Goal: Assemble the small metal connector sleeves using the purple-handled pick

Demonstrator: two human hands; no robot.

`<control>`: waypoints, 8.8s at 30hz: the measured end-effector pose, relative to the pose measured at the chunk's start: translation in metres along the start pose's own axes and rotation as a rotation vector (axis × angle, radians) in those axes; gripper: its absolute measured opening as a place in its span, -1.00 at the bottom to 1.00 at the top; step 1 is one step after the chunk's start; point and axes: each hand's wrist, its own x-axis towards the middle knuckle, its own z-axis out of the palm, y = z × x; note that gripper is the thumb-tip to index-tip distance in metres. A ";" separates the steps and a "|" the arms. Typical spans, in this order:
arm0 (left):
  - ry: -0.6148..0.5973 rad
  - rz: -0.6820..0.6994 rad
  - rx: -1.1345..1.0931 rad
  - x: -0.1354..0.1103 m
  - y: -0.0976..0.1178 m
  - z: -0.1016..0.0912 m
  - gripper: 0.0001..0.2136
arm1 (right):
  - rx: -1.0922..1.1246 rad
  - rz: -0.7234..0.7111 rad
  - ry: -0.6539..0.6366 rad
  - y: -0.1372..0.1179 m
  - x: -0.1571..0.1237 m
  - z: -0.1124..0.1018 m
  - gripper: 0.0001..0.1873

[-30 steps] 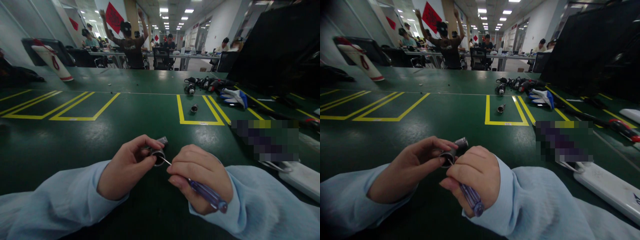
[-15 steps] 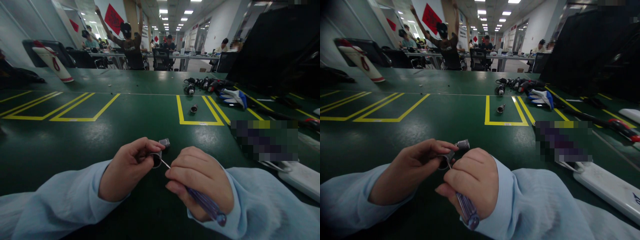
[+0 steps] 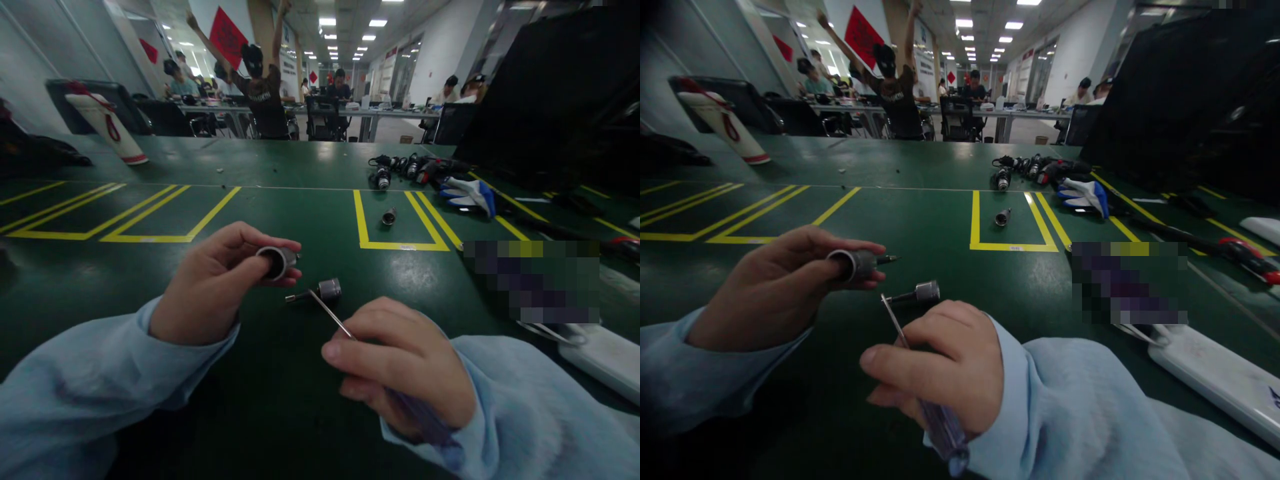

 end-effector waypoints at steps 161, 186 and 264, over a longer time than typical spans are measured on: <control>-0.549 1.036 1.148 -0.019 -0.055 0.008 -0.70 | 0.258 0.769 0.076 0.024 -0.012 0.018 -0.57; -0.083 0.088 0.325 0.005 0.003 -0.033 -0.63 | 0.517 0.902 0.290 0.020 -0.007 0.016 -0.65; -0.209 -0.320 0.101 -0.009 -0.028 0.008 -0.76 | 0.053 0.099 -0.037 0.008 -0.009 0.021 -0.88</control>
